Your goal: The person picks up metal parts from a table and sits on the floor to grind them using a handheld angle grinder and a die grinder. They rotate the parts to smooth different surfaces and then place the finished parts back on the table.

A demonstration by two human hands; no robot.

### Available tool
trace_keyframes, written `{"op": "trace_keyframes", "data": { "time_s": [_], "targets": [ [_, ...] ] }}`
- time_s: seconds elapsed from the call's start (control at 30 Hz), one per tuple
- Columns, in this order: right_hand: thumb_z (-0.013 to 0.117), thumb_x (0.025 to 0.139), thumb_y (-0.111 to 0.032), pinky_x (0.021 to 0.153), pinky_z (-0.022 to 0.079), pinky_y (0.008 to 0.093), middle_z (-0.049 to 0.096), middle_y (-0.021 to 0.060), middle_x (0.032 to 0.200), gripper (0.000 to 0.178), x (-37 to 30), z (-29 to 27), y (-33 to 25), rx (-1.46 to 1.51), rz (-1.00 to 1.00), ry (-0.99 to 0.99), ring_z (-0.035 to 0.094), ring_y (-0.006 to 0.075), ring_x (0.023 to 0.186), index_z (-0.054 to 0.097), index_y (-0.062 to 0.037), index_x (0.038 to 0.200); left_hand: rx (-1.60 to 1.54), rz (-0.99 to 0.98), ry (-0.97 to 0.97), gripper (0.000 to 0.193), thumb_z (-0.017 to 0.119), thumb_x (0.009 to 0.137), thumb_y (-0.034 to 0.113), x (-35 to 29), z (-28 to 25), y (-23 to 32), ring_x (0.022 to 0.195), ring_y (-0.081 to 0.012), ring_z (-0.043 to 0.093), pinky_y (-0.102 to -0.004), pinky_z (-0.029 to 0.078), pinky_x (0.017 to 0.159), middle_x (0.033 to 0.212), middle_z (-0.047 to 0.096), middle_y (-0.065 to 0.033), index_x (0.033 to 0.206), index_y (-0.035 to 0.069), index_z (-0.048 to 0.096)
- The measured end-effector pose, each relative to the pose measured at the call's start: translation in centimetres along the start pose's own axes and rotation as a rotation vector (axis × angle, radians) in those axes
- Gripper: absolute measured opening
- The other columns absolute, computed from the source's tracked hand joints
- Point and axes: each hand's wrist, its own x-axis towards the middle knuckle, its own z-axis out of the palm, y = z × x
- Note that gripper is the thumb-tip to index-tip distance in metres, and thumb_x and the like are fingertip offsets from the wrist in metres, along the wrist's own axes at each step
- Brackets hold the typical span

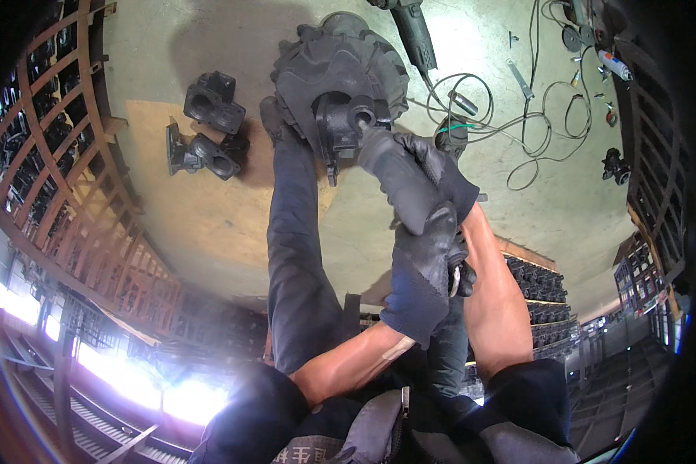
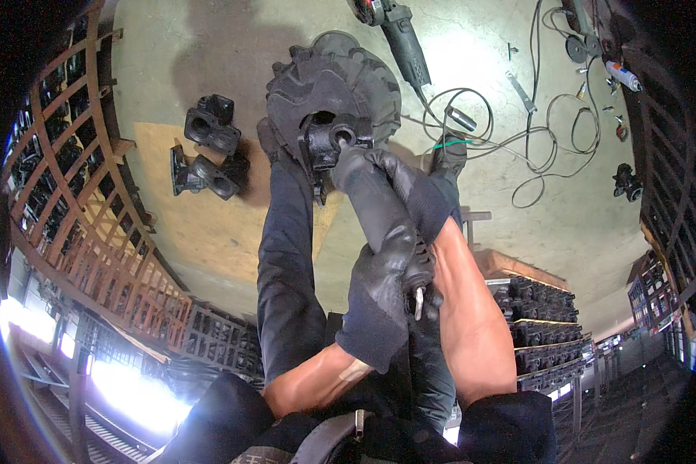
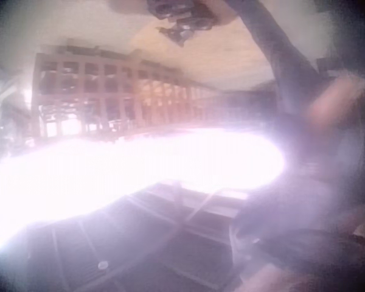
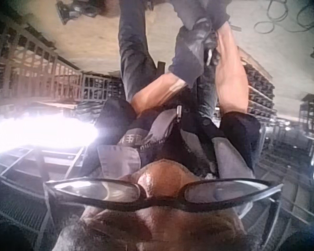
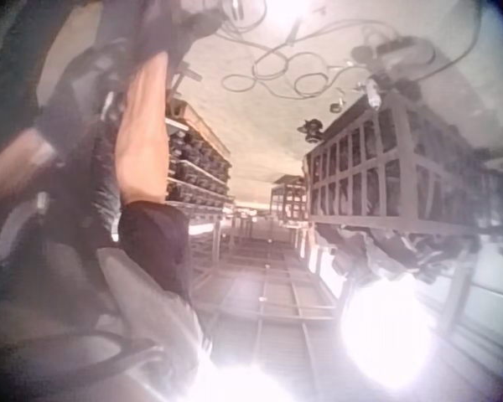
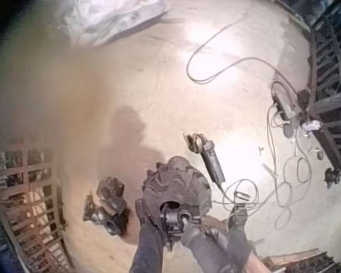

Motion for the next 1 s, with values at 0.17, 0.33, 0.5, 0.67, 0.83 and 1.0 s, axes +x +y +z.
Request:
{"op": "trace_keyframes", "data": {
  "time_s": [0.17,0.33,0.5,0.67,0.83,1.0],
  "targets": [
    [0.046,0.104,-0.011,0.103,0.044,0.0276,0.060,0.0030,0.128,0.033,1.7,-1.5,1.9,0.128,-0.034,-0.039,0.057,0.0103,0.111,0.055,-0.0056,0.135,0.024,0.087,0.013,0.026,0.063,0.099,0.032,0.3,0.7,0.0,0.042,-0.0121,0.051,-0.0260,0.043,0.037,0.065,0.053,-0.0004,0.096,0.008,0.054],
    [0.044,0.105,-0.011,0.102,0.045,0.0280,0.060,0.0040,0.129,0.036,1.4,-0.6,2.2,-0.035,-0.286,-0.094,0.059,0.0118,0.111,0.050,-0.0048,0.140,0.085,0.034,-0.008,0.032,0.069,0.093,0.035,0.9,-0.2,-0.4,0.044,-0.0181,0.057,-0.0304,0.049,0.040,0.069,0.061,-0.0039,0.102,0.006,0.058],
    [0.044,0.106,-0.014,0.102,0.046,0.0284,0.061,0.0049,0.128,0.036,0.1,-0.6,0.0,0.230,-0.011,-0.156,0.059,0.0120,0.112,0.050,-0.0051,0.140,0.117,-0.014,0.017,0.032,0.067,0.095,0.037,0.9,0.2,-0.1,0.043,-0.0177,0.057,-0.0296,0.046,0.039,0.067,0.059,-0.0029,0.094,0.006,0.060],
    [0.045,0.106,-0.015,0.103,0.045,0.0286,0.060,0.0044,0.129,0.037,0.1,0.8,-1.6,0.113,-0.033,-0.023,0.058,0.0115,0.113,0.049,-0.0066,0.141,0.096,0.086,-0.031,0.034,0.064,0.097,0.038,1.1,0.7,0.1,0.043,-0.0174,0.057,-0.0293,0.046,0.038,0.065,0.057,-0.0027,0.085,0.007,0.060],
    [0.043,0.105,-0.011,0.105,0.043,0.0274,0.058,0.0037,0.132,0.036,3.0,-1.9,2.9,0.057,-0.200,-0.112,0.056,0.0114,0.115,0.049,-0.0064,0.141,0.129,0.013,-0.007,0.031,0.060,0.100,0.032,0.7,1.2,1.2,0.041,-0.0140,0.052,-0.0282,0.042,0.038,0.061,0.050,-0.0013,0.084,0.007,0.055],
    [0.043,0.105,-0.008,0.106,0.042,0.0276,0.057,0.0035,0.132,0.036,1.1,-1.1,2.1,0.048,-0.197,-0.069,0.054,0.0110,0.116,0.050,-0.0066,0.140,0.107,0.018,0.008,0.034,0.060,0.100,0.034,0.3,1.4,1.0,0.041,-0.0137,0.053,-0.0284,0.041,0.038,0.060,0.050,-0.0014,0.081,0.007,0.055]
  ]
}}
